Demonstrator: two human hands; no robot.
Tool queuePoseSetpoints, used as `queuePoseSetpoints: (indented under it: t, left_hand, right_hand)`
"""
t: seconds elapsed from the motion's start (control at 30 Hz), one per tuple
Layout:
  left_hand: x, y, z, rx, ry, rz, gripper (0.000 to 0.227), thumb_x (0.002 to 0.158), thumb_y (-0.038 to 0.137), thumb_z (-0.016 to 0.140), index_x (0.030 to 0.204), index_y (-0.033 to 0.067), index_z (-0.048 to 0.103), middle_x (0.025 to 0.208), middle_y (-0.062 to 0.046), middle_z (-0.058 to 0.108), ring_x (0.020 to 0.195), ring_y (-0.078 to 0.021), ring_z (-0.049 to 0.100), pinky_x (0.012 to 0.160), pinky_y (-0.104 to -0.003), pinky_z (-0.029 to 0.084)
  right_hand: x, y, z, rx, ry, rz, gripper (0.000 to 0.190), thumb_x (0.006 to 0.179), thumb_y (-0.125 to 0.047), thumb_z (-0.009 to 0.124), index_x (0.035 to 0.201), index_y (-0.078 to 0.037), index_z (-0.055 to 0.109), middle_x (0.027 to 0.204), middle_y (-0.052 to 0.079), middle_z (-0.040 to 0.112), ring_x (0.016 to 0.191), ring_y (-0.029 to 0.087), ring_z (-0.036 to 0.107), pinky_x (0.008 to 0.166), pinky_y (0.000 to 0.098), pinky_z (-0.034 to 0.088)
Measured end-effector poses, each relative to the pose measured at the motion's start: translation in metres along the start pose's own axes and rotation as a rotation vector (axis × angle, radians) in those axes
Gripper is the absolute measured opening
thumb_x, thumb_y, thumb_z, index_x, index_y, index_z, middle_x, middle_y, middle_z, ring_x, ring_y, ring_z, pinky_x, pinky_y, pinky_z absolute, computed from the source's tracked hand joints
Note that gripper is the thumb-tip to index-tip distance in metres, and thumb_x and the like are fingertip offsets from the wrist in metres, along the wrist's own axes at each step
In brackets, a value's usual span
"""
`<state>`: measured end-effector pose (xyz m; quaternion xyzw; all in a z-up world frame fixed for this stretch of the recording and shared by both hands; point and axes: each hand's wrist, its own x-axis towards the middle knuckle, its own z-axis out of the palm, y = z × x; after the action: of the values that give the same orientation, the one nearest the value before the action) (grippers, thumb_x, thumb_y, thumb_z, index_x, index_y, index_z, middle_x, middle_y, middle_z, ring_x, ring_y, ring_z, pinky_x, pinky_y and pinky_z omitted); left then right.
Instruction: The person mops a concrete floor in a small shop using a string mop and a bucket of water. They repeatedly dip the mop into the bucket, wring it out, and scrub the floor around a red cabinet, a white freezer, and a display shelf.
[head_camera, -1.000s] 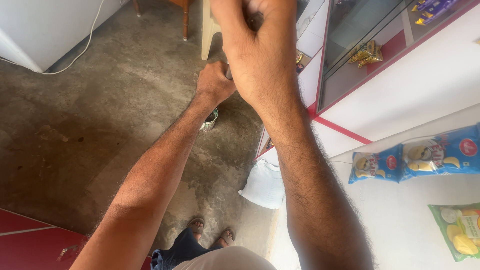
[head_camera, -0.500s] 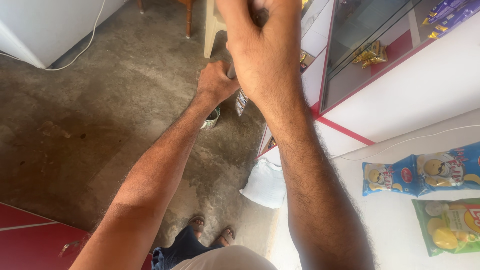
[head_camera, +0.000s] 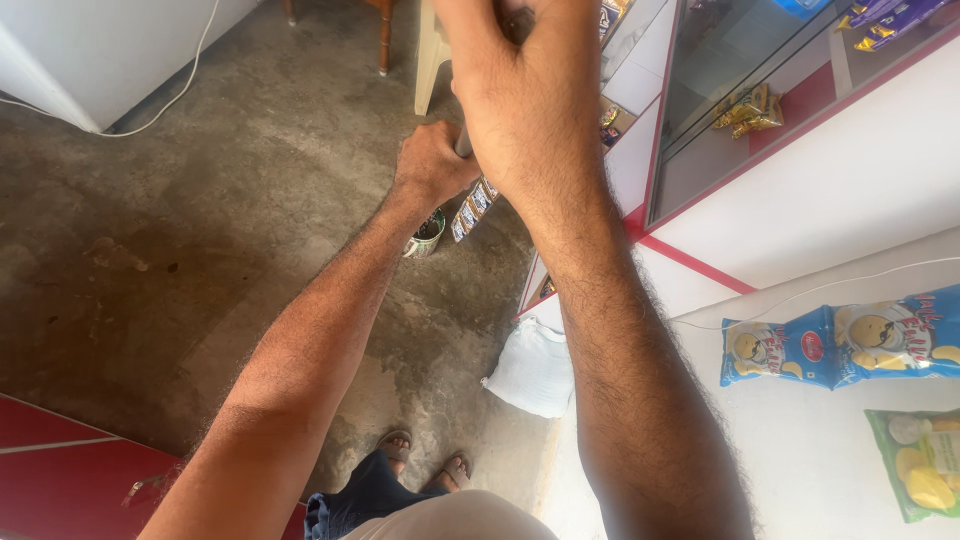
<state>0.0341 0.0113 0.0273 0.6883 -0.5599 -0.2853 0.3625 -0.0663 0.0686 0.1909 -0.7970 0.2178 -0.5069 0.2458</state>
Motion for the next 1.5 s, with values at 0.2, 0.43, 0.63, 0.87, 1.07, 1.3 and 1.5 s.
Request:
queuePoseSetpoints:
  t: [0.2,0.43,0.63,0.87,1.07,1.3,1.5]
  left_hand:
    - [-0.001,-0.002,0.002,0.012,-0.045,-0.056,0.028,0.085,0.026,0.078,0.104,0.0046,0.075,0.084,-0.010,0.075,0.079,-0.0150,0.076,0.079,-0.035,0.064]
    - [-0.002,-0.009,0.007,0.003,-0.065,-0.022,0.023,0.085,0.020,0.075,0.101,0.0030,0.075,0.081,-0.010,0.076,0.074,-0.0138,0.076,0.077,-0.033,0.064]
    - [-0.003,-0.011,0.009,-0.009,-0.067,-0.018,0.022,0.087,0.024,0.075,0.096,0.0031,0.075,0.076,-0.009,0.075,0.069,-0.0128,0.074,0.073,-0.033,0.064]
    - [0.001,-0.003,0.006,0.032,-0.058,0.012,0.023,0.089,0.026,0.074,0.093,0.0031,0.077,0.076,-0.009,0.075,0.069,-0.0134,0.074,0.073,-0.034,0.062]
    - [0.015,-0.007,0.012,0.021,-0.014,0.084,0.025,0.089,0.028,0.075,0.092,0.0037,0.076,0.075,-0.010,0.075,0.067,-0.0134,0.074,0.070,-0.034,0.064]
    - [0.006,-0.035,0.032,-0.098,-0.100,-0.035,0.031,0.088,0.033,0.078,0.093,0.0033,0.073,0.074,-0.008,0.074,0.059,-0.0127,0.071,0.060,-0.032,0.064]
    - [-0.005,-0.046,0.043,-0.143,-0.193,-0.030,0.029,0.095,0.029,0.071,0.095,0.0007,0.072,0.076,-0.009,0.074,0.061,-0.0106,0.073,0.059,-0.028,0.064]
  right_hand:
    - [0.001,-0.004,0.000,-0.005,0.006,0.211,0.029,0.109,-0.032,0.064,0.099,-0.005,0.060,0.069,-0.004,0.057,0.059,0.003,0.062,0.048,0.0233,0.052]
    - [-0.002,-0.003,-0.001,0.016,0.012,0.196,0.028,0.106,-0.034,0.062,0.105,-0.005,0.060,0.073,-0.003,0.061,0.061,0.004,0.065,0.049,0.0235,0.055]
    - [-0.002,0.000,-0.001,0.013,0.008,0.165,0.027,0.108,-0.032,0.063,0.101,-0.005,0.061,0.075,-0.005,0.062,0.063,0.002,0.065,0.052,0.0217,0.056]
    - [0.000,0.001,-0.005,0.050,-0.005,0.205,0.029,0.110,-0.028,0.064,0.097,-0.002,0.061,0.067,-0.003,0.053,0.056,0.005,0.058,0.048,0.0240,0.049]
    - [0.002,0.000,-0.009,0.036,-0.008,0.132,0.026,0.109,-0.023,0.062,0.092,-0.004,0.061,0.067,-0.007,0.056,0.058,0.001,0.061,0.051,0.0213,0.055]
    - [-0.009,0.013,0.005,0.004,-0.080,-0.019,0.040,0.117,-0.023,0.059,0.080,-0.007,0.059,0.057,-0.005,0.044,0.049,0.003,0.046,0.045,0.0228,0.033]
    - [-0.006,0.015,0.007,0.007,-0.094,0.157,0.039,0.112,-0.025,0.058,0.076,-0.009,0.058,0.056,-0.008,0.047,0.048,0.002,0.055,0.043,0.0229,0.044]
